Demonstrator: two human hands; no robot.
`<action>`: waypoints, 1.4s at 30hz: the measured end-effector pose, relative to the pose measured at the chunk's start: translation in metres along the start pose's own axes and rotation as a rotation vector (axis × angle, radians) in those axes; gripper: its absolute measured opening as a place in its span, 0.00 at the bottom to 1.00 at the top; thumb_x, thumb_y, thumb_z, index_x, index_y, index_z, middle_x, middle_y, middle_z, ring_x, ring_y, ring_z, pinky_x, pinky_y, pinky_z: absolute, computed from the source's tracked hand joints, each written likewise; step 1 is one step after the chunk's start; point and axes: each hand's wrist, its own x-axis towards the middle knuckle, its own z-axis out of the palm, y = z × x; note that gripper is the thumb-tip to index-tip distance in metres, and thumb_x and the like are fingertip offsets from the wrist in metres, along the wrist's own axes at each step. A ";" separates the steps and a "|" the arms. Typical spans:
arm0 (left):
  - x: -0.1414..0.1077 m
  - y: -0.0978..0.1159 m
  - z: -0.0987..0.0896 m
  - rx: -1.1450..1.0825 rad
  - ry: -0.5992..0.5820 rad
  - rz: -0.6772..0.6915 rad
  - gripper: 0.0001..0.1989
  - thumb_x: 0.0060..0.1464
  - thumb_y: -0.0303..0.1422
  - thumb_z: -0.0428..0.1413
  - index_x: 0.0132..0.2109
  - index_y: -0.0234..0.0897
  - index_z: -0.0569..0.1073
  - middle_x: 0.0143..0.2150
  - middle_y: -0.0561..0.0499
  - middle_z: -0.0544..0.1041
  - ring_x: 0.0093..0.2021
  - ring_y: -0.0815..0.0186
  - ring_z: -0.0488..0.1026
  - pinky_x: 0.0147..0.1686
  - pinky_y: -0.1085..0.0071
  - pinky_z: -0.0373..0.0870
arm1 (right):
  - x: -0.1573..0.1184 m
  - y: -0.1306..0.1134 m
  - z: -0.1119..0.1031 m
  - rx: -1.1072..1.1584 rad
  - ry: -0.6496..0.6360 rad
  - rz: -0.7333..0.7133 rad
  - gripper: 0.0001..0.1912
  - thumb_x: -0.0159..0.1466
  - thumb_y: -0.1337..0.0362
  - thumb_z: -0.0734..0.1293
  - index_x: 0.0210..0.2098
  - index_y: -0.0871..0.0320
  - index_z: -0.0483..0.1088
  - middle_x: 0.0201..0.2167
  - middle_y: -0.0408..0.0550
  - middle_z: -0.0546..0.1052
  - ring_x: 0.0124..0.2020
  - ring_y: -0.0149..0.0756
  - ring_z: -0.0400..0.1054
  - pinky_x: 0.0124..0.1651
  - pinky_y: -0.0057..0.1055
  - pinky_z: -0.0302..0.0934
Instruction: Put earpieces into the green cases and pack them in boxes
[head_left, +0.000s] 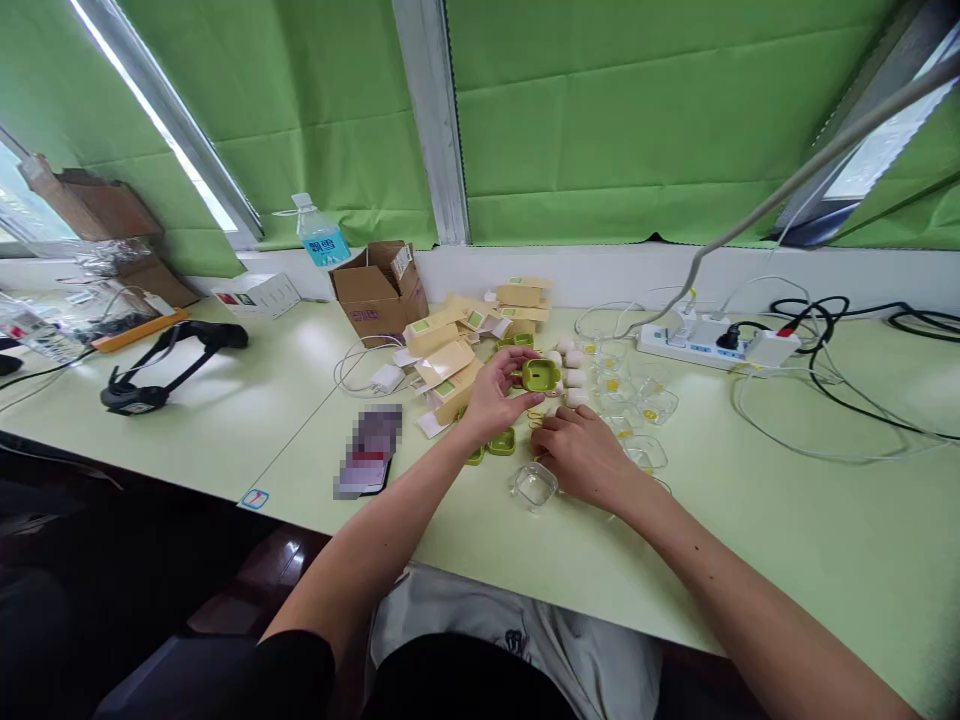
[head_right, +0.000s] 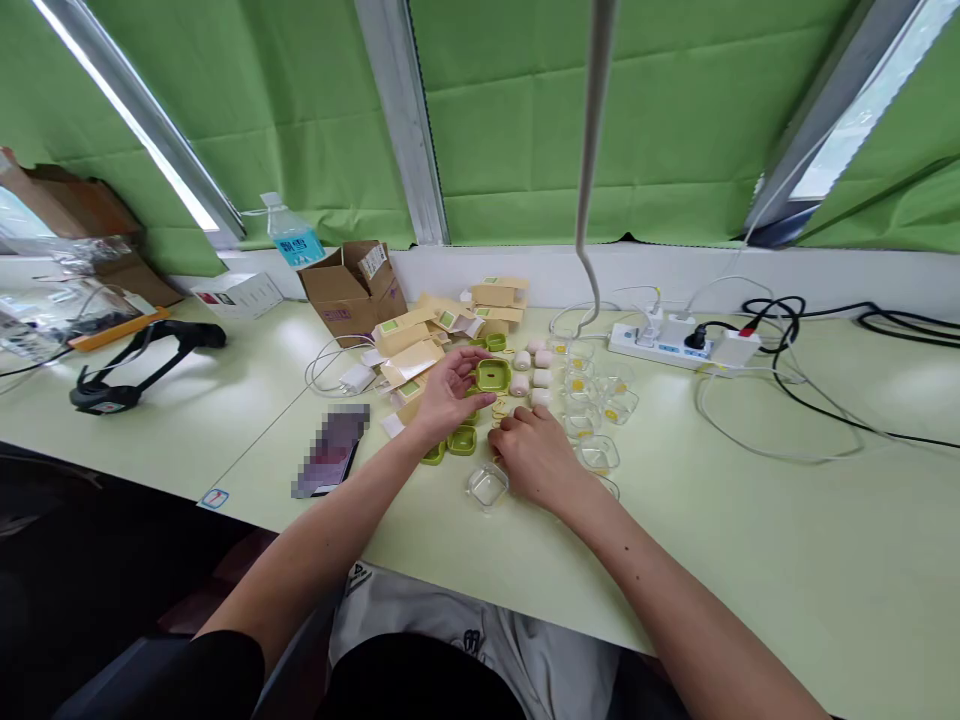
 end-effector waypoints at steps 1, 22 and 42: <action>0.000 0.000 0.000 -0.004 -0.002 0.001 0.32 0.44 0.36 0.76 0.53 0.40 0.72 0.55 0.43 0.79 0.55 0.58 0.79 0.52 0.64 0.76 | 0.000 0.000 -0.001 0.010 0.004 0.002 0.07 0.70 0.68 0.68 0.38 0.56 0.79 0.41 0.52 0.84 0.47 0.45 0.73 0.49 0.39 0.54; -0.011 0.022 0.003 -0.074 -0.345 -0.054 0.29 0.59 0.48 0.68 0.64 0.44 0.78 0.62 0.40 0.80 0.60 0.51 0.79 0.56 0.59 0.78 | -0.027 0.025 -0.042 1.015 0.831 0.220 0.07 0.70 0.63 0.71 0.46 0.52 0.81 0.39 0.45 0.83 0.30 0.33 0.76 0.36 0.35 0.75; -0.014 0.020 0.008 -0.293 -0.400 -0.158 0.28 0.57 0.47 0.71 0.61 0.42 0.80 0.56 0.41 0.83 0.53 0.58 0.81 0.54 0.65 0.77 | -0.023 0.025 -0.040 0.203 0.965 -0.132 0.06 0.73 0.71 0.67 0.42 0.55 0.75 0.36 0.51 0.81 0.35 0.41 0.70 0.36 0.39 0.63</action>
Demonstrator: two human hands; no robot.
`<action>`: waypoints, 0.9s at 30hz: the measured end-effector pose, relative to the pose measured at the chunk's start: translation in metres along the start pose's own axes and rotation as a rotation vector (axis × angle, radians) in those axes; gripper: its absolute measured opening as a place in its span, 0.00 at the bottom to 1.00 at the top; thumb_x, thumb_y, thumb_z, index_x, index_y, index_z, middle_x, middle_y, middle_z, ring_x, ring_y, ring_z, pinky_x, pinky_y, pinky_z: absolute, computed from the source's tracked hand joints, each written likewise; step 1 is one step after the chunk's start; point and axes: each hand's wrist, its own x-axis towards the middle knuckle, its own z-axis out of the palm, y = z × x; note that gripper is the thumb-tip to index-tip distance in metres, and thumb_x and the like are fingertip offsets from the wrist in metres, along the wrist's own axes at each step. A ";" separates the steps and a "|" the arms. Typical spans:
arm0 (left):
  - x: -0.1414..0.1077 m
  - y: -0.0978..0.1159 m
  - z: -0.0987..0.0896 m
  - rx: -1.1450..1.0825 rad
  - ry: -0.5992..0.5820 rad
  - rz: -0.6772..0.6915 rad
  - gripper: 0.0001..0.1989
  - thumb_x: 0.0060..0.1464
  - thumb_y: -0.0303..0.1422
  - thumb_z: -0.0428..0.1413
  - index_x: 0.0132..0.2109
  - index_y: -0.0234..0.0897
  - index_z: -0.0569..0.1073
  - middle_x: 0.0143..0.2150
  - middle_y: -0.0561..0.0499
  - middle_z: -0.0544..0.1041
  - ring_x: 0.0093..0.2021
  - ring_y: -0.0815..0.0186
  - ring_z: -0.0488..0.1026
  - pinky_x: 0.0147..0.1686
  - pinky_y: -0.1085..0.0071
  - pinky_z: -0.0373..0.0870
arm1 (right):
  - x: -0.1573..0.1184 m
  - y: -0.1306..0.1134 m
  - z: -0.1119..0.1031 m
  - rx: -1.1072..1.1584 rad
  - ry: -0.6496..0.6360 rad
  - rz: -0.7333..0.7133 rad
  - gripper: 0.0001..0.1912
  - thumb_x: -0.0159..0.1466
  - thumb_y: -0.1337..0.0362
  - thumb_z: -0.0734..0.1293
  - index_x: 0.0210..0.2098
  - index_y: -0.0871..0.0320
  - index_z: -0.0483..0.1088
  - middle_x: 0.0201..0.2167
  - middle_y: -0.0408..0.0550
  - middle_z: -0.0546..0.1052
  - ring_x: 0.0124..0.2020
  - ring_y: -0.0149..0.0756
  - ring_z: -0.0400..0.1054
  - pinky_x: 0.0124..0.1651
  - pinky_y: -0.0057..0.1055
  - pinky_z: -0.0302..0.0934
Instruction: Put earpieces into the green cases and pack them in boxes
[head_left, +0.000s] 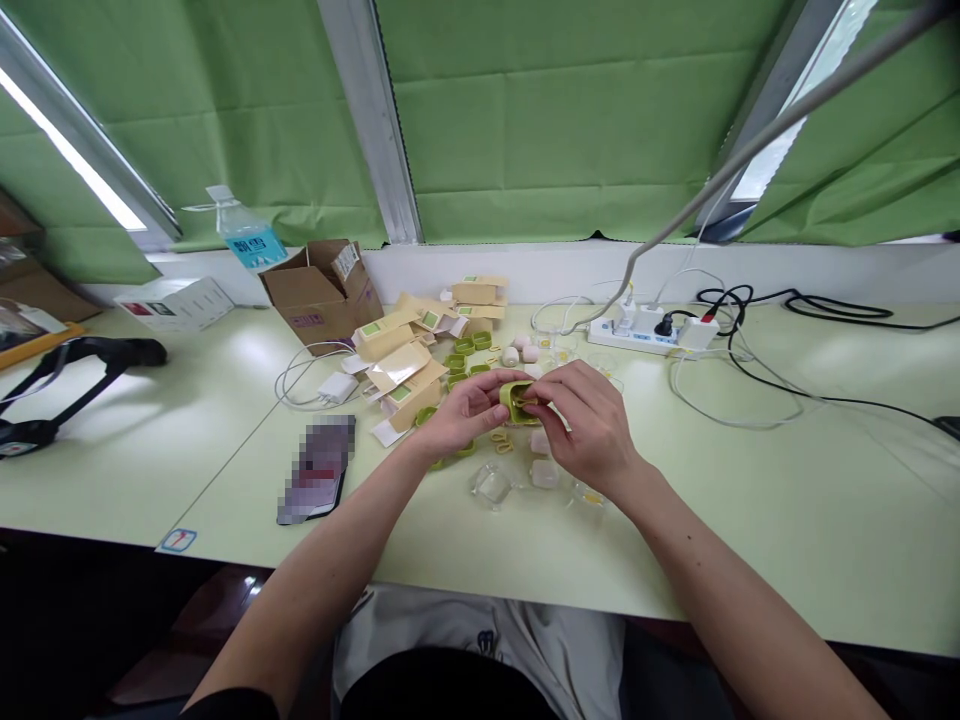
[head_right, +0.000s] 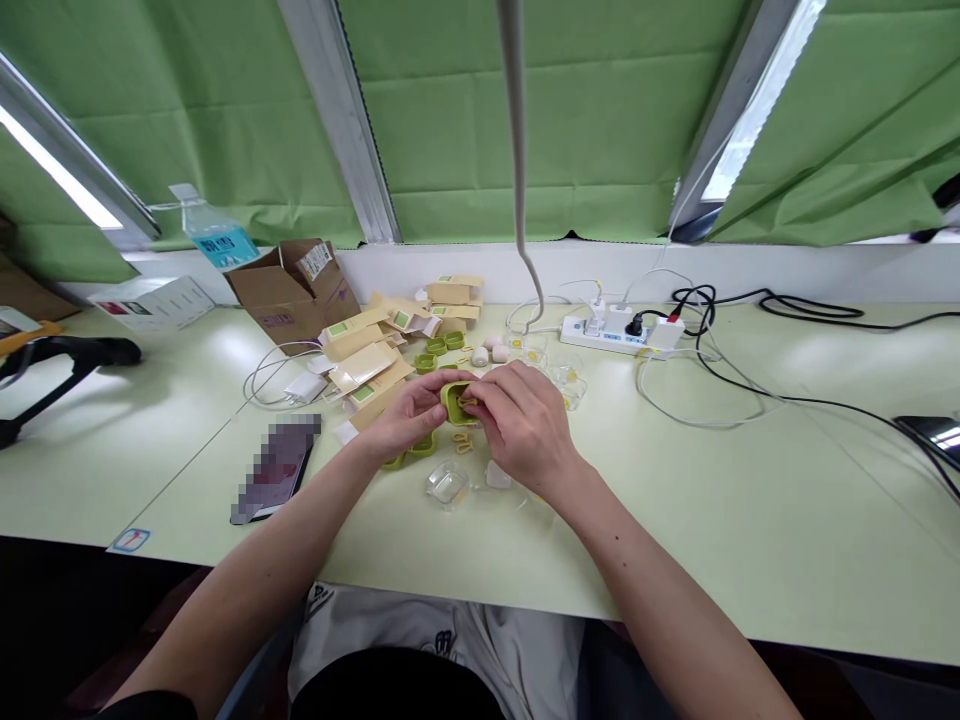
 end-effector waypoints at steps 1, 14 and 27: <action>0.000 -0.001 0.000 0.001 0.005 -0.001 0.29 0.57 0.47 0.72 0.61 0.42 0.80 0.56 0.41 0.83 0.53 0.58 0.81 0.54 0.66 0.77 | 0.000 0.000 0.000 -0.017 0.000 -0.007 0.07 0.73 0.72 0.67 0.42 0.55 0.75 0.36 0.50 0.81 0.35 0.41 0.69 0.36 0.39 0.63; -0.001 0.000 0.002 0.043 -0.003 -0.022 0.31 0.55 0.47 0.72 0.61 0.38 0.80 0.56 0.38 0.83 0.52 0.56 0.82 0.48 0.68 0.77 | -0.001 0.001 0.001 -0.060 0.053 -0.064 0.07 0.71 0.72 0.69 0.39 0.53 0.76 0.33 0.48 0.81 0.34 0.40 0.69 0.35 0.39 0.60; 0.001 0.000 0.007 -0.005 -0.005 -0.007 0.29 0.53 0.47 0.74 0.58 0.37 0.83 0.53 0.39 0.85 0.51 0.56 0.83 0.52 0.64 0.78 | 0.000 0.003 -0.001 0.267 0.024 0.081 0.06 0.70 0.70 0.72 0.40 0.52 0.81 0.31 0.46 0.76 0.32 0.37 0.68 0.34 0.36 0.65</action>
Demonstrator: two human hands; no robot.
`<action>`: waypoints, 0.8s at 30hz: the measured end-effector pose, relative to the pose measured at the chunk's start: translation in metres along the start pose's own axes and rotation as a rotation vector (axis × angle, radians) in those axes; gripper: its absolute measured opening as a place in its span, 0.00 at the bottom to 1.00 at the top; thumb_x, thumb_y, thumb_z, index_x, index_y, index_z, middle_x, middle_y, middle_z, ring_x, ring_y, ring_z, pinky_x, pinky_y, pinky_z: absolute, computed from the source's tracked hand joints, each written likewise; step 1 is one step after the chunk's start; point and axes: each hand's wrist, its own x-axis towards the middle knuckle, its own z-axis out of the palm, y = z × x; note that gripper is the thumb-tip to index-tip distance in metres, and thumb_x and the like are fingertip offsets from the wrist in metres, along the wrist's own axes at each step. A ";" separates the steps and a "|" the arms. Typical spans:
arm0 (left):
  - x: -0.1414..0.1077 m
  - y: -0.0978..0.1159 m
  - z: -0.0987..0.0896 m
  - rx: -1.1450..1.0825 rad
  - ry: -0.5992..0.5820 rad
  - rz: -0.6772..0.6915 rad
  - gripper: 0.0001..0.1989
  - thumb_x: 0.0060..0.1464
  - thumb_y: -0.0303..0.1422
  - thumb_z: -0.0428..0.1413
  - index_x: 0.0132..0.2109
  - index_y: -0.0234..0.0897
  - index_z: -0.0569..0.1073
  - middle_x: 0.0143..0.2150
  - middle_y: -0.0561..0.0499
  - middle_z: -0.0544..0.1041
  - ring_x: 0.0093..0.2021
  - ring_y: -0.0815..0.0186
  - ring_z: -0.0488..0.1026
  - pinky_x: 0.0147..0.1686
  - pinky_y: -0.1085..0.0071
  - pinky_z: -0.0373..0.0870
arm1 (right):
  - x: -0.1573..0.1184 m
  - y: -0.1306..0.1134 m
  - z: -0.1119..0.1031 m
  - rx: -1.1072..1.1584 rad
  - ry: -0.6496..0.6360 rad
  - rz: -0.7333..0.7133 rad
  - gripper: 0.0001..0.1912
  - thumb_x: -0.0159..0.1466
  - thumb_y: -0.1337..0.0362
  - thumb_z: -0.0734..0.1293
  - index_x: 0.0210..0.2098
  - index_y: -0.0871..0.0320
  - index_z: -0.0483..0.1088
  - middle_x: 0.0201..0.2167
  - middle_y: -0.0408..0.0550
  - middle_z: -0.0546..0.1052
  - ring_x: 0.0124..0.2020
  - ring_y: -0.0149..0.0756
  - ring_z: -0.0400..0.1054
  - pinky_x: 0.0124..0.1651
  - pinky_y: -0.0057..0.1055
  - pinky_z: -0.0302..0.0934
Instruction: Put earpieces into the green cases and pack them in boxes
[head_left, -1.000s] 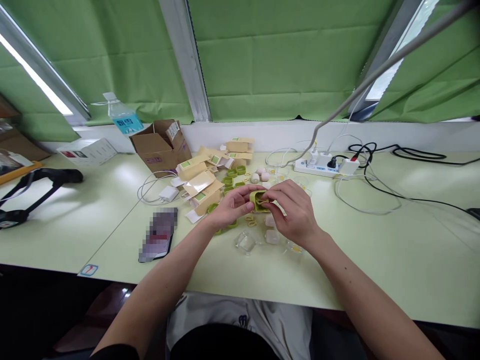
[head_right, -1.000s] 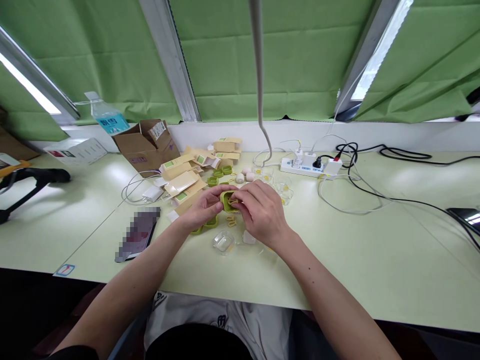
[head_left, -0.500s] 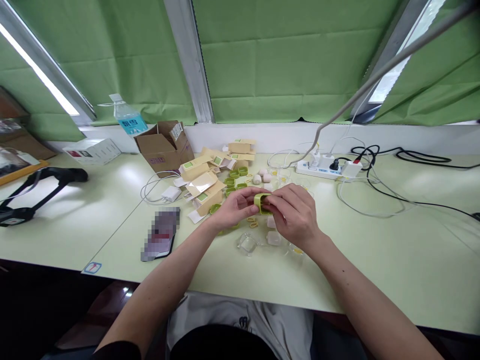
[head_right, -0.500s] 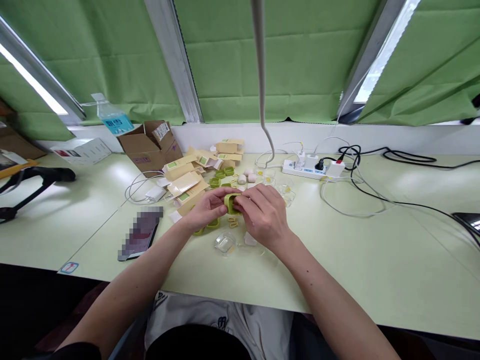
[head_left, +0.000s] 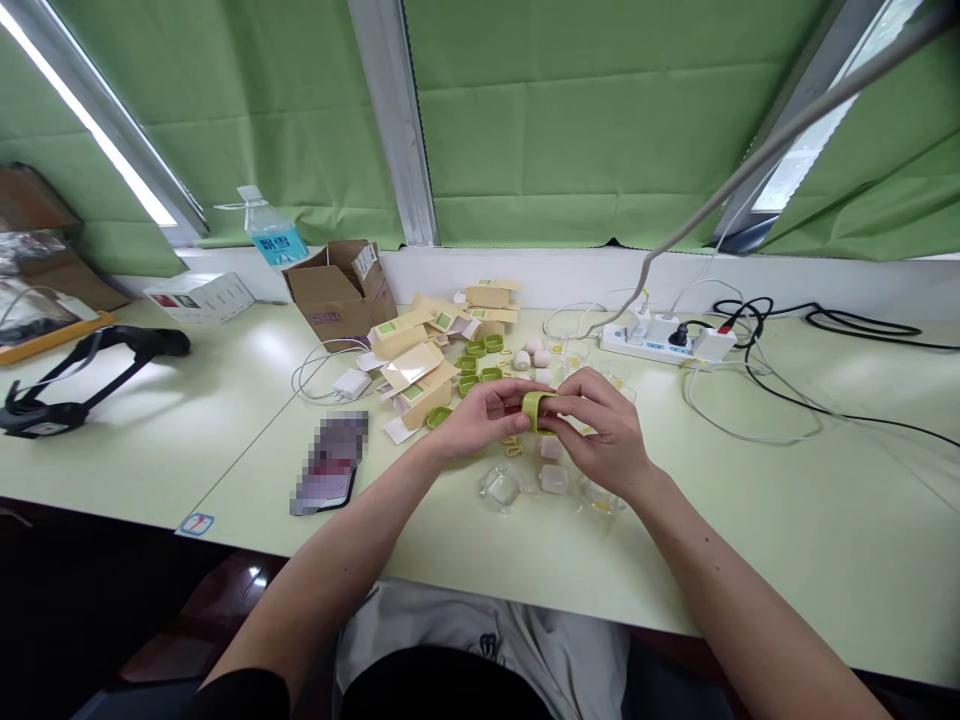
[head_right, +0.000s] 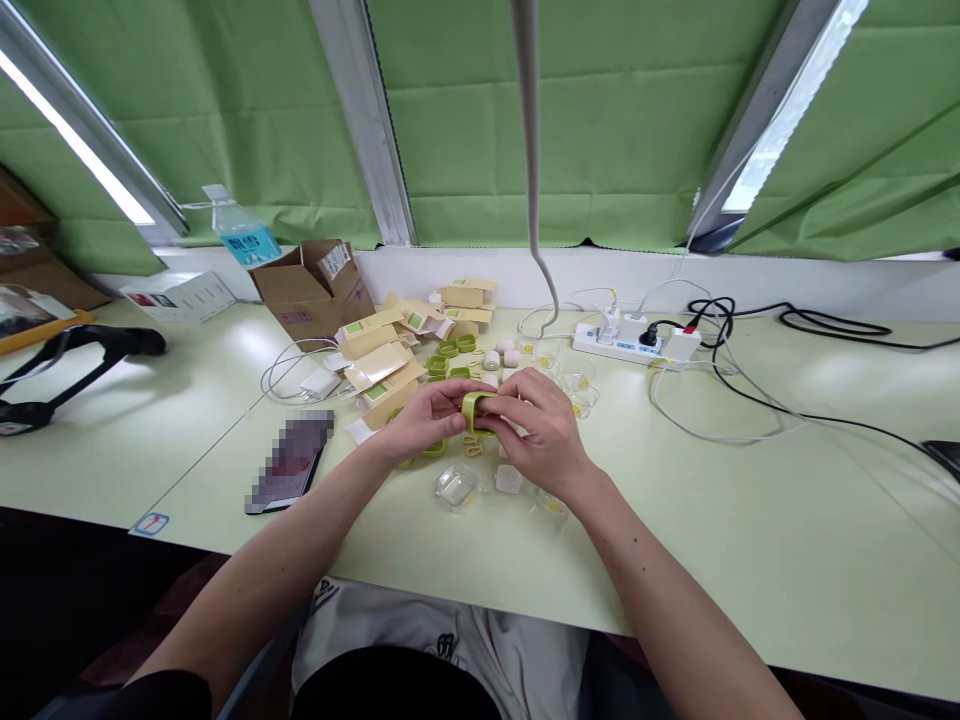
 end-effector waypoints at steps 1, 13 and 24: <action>0.000 0.001 0.001 -0.001 0.019 0.000 0.29 0.53 0.48 0.74 0.58 0.38 0.83 0.53 0.39 0.85 0.51 0.55 0.83 0.52 0.63 0.78 | 0.000 0.000 -0.001 0.023 -0.007 0.019 0.06 0.70 0.69 0.73 0.40 0.51 0.82 0.32 0.46 0.77 0.32 0.36 0.70 0.34 0.36 0.66; 0.002 0.002 0.007 0.280 0.329 0.124 0.30 0.55 0.51 0.71 0.58 0.38 0.83 0.54 0.39 0.83 0.53 0.55 0.79 0.54 0.61 0.74 | -0.009 0.005 -0.001 0.141 -0.047 0.222 0.34 0.66 0.62 0.78 0.68 0.49 0.66 0.63 0.57 0.76 0.56 0.50 0.77 0.55 0.51 0.78; -0.001 -0.005 0.016 0.326 0.389 0.176 0.21 0.66 0.49 0.62 0.53 0.37 0.76 0.41 0.46 0.80 0.42 0.62 0.79 0.46 0.66 0.74 | -0.022 0.014 0.020 0.195 0.146 0.349 0.22 0.67 0.65 0.75 0.59 0.51 0.73 0.57 0.55 0.77 0.56 0.49 0.77 0.58 0.50 0.79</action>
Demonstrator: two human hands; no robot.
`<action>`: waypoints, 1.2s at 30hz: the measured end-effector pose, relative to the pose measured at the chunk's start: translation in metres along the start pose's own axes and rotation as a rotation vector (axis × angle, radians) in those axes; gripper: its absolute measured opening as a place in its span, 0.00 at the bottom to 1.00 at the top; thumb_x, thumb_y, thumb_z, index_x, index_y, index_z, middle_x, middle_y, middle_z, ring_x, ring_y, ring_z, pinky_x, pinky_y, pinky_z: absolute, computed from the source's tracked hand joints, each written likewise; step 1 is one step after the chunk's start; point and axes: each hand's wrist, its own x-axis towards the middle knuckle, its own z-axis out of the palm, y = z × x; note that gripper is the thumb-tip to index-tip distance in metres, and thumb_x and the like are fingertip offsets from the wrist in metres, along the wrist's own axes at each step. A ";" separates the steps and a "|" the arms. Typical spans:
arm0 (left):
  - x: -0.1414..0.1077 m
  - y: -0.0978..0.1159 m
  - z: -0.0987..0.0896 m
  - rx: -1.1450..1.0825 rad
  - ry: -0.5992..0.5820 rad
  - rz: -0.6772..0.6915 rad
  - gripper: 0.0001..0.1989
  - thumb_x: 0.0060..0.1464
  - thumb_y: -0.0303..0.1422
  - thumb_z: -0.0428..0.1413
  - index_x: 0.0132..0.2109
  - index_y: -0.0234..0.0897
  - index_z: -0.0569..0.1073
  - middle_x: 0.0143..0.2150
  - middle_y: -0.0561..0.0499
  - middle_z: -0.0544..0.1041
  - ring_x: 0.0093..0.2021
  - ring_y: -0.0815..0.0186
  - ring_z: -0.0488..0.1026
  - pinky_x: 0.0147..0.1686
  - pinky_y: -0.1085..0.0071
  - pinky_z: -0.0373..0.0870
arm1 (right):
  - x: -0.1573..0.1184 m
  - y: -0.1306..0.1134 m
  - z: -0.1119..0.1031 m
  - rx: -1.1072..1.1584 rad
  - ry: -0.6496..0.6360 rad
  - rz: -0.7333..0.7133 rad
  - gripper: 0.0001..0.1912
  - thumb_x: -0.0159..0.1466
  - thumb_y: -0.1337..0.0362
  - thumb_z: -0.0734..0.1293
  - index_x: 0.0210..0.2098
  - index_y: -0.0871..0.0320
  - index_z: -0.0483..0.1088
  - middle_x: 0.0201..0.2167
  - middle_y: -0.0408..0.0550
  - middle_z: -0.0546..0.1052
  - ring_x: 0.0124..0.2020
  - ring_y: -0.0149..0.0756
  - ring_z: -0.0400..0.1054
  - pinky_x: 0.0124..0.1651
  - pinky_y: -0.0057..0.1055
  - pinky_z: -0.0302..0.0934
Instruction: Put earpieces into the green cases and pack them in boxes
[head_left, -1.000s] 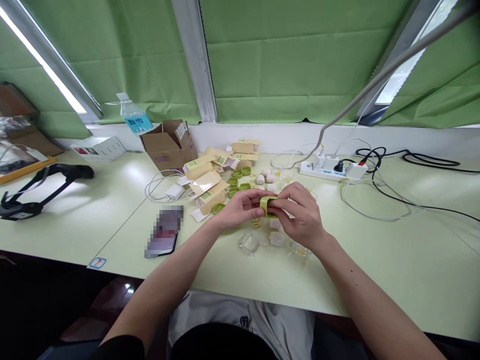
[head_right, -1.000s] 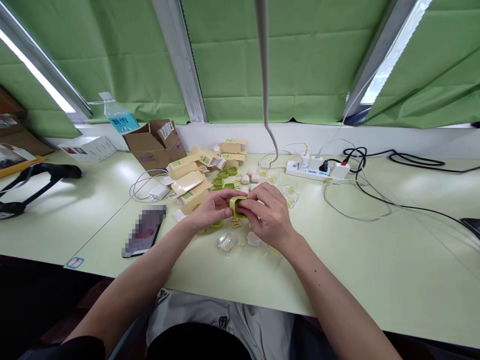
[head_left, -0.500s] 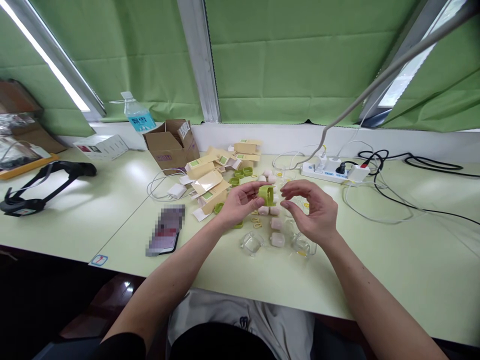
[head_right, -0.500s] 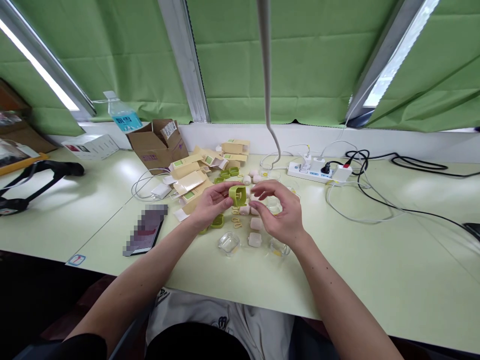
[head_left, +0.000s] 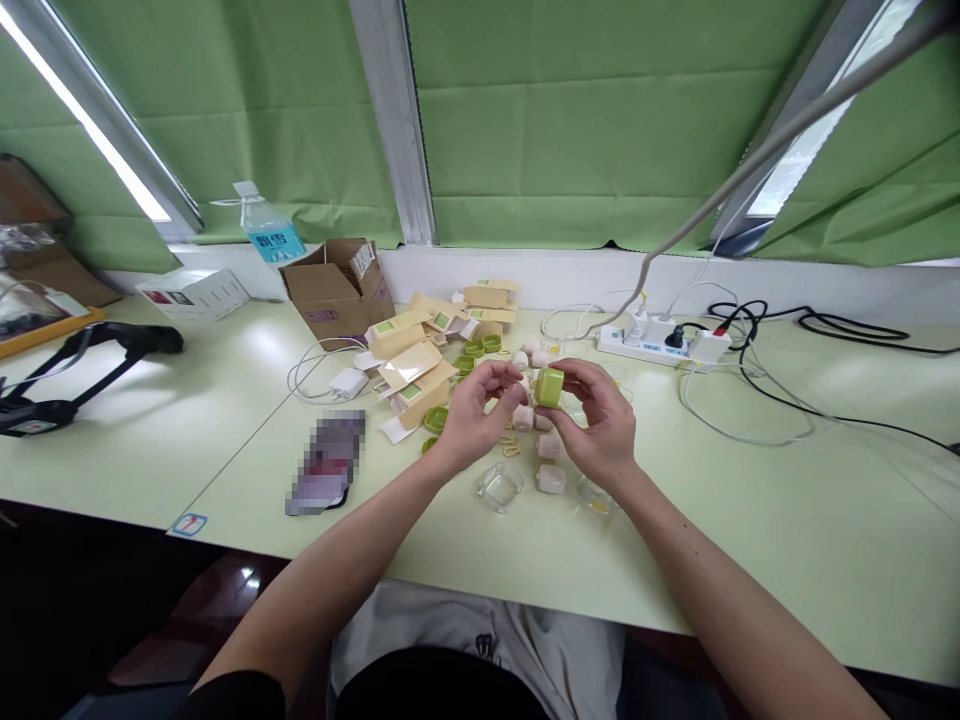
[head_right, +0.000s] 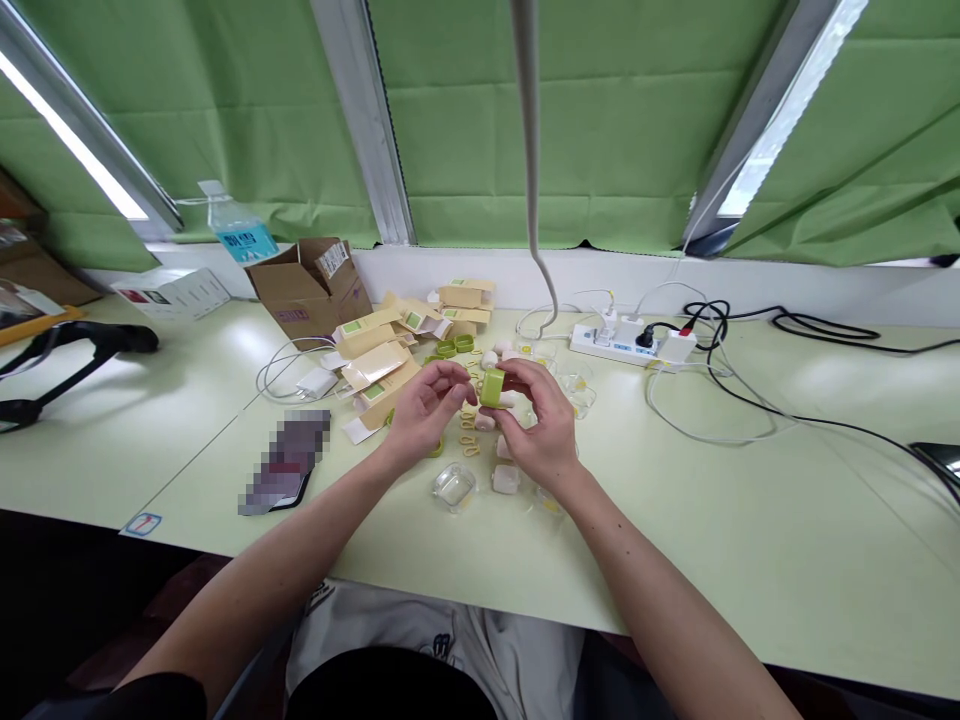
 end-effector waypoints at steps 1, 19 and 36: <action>0.000 -0.001 0.000 0.029 0.021 -0.001 0.19 0.66 0.48 0.62 0.50 0.37 0.77 0.42 0.46 0.80 0.42 0.63 0.78 0.45 0.66 0.74 | 0.000 0.001 0.001 0.026 -0.008 0.019 0.22 0.66 0.65 0.76 0.59 0.51 0.73 0.57 0.54 0.76 0.56 0.48 0.77 0.58 0.49 0.79; 0.007 -0.001 -0.003 0.037 0.061 -0.088 0.19 0.62 0.50 0.63 0.38 0.37 0.75 0.31 0.53 0.74 0.32 0.68 0.69 0.35 0.70 0.67 | -0.002 0.005 0.003 0.033 -0.059 0.014 0.22 0.65 0.65 0.77 0.57 0.52 0.74 0.53 0.53 0.77 0.50 0.45 0.77 0.54 0.47 0.77; 0.010 -0.001 -0.009 -0.328 -0.134 -0.321 0.30 0.51 0.49 0.74 0.54 0.35 0.82 0.41 0.46 0.82 0.35 0.68 0.75 0.37 0.69 0.73 | 0.004 -0.001 -0.003 -0.068 -0.118 -0.037 0.22 0.67 0.67 0.73 0.60 0.51 0.71 0.55 0.54 0.76 0.45 0.42 0.75 0.49 0.45 0.75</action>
